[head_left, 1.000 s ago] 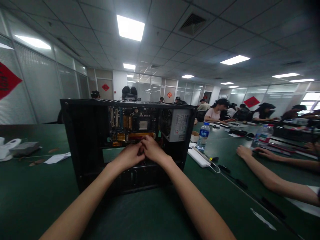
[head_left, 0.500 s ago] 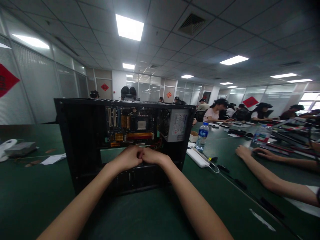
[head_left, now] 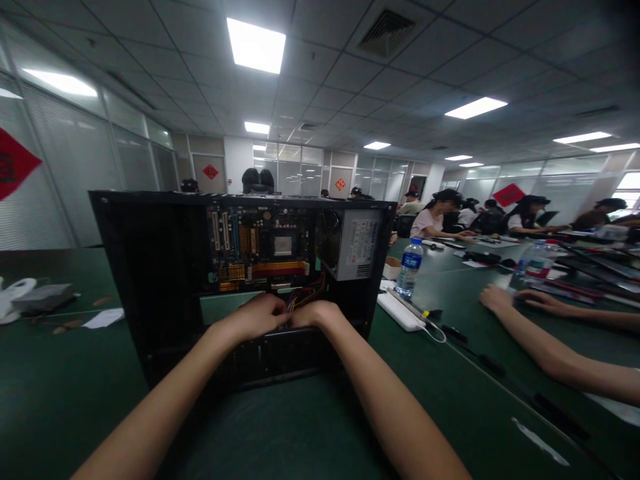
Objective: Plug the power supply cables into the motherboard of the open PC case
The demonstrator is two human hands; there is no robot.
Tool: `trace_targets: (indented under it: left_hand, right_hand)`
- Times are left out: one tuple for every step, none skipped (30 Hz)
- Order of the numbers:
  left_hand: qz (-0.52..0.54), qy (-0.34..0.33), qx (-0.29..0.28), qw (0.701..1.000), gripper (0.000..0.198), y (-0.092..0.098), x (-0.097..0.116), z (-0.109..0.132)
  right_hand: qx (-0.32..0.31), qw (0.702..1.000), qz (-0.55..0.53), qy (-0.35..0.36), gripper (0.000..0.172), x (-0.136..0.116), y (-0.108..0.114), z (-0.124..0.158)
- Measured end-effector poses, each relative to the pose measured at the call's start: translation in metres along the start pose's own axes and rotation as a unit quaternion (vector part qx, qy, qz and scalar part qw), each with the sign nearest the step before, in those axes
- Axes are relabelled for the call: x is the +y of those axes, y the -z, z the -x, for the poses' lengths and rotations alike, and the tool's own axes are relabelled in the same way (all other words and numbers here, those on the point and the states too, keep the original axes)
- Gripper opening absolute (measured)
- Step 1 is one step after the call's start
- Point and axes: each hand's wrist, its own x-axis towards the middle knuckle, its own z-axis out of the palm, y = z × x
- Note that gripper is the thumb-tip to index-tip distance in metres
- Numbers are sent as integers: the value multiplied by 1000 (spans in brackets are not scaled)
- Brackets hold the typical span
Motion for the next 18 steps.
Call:
trace_targets:
  left_hand:
    - [-2, -8, 2, 1000, 26, 1, 2, 1]
    - [-4, -15, 5, 1000, 30, 2, 3, 1]
    - [-6, -23, 6, 1000, 33, 3, 5, 2]
    - [-9, -30, 9, 999, 36, 3, 6, 3]
    - [-12, -36, 14, 999, 38, 4, 7, 3]
    - [-15, -42, 21, 999, 39, 5, 8, 4]
    - [-17, -48, 32, 998, 40, 6, 8, 5]
    - [-15, -53, 46, 997, 39, 6, 9, 5]
    - [-10, -57, 64, 996, 38, 7, 10, 6]
    - [-2, -57, 83, 995, 37, 8, 11, 6]
    - [10, -56, 101, 993, 38, 8, 12, 7]
    - [24, -52, 115, 992, 39, 9, 12, 7]
    - [39, -45, 127, 990, 40, 11, 13, 7]
    - [55, -37, 138, 988, 42, 12, 13, 8]
    - [72, -31, 152, 985, 43, 15, 12, 8]
    - [88, -29, 170, 981, 43, 18, 12, 8]
    - [101, -29, 190, 976, 42, 22, 12, 9]
    - [111, -32, 211, 971, 40, 26, 12, 9]
  right_hand:
    - [-36, 999, 4, 7, 8, -1, 1, 1]
    - [-63, 998, 13, 19, 12, -3, 2, 2]
    - [-73, 997, 25, 31, 18, -4, 4, 3]
    - [-61, 997, 37, 40, 24, -6, 5, 4]
    - [-35, 997, 44, 43, 28, -7, 6, 6]
    - [-3, 998, 43, 39, 30, -7, 8, 8]
    - [26, 999, 35, 29, 30, -8, 9, 9]
    - [51, 998, 19, 16, 30, -7, 10, 11]
    - [77, 997, -3, 4, 28, -7, 11, 11]
    - [102, 994, -31, -4, 26, -6, 11, 11]
    - [127, 990, -65, -9, 24, -6, 12, 11]
    - [148, 983, -108, -12, 24, -5, 12, 9]
    - [164, 974, -158, -12, 28, -5, 11, 7]
    - [177, 961, -213, -9, 37, -4, 11, 4]
    - [186, 946, -267, -5, 46, -5, 11, 2]
    - [192, 929, -317, 0, 53, -5, 11, 0]
    - [197, 912, -361, 6, 57, -6, 11, -2]
    - [201, 896, -396, 15, 59, -8, 12, -2]
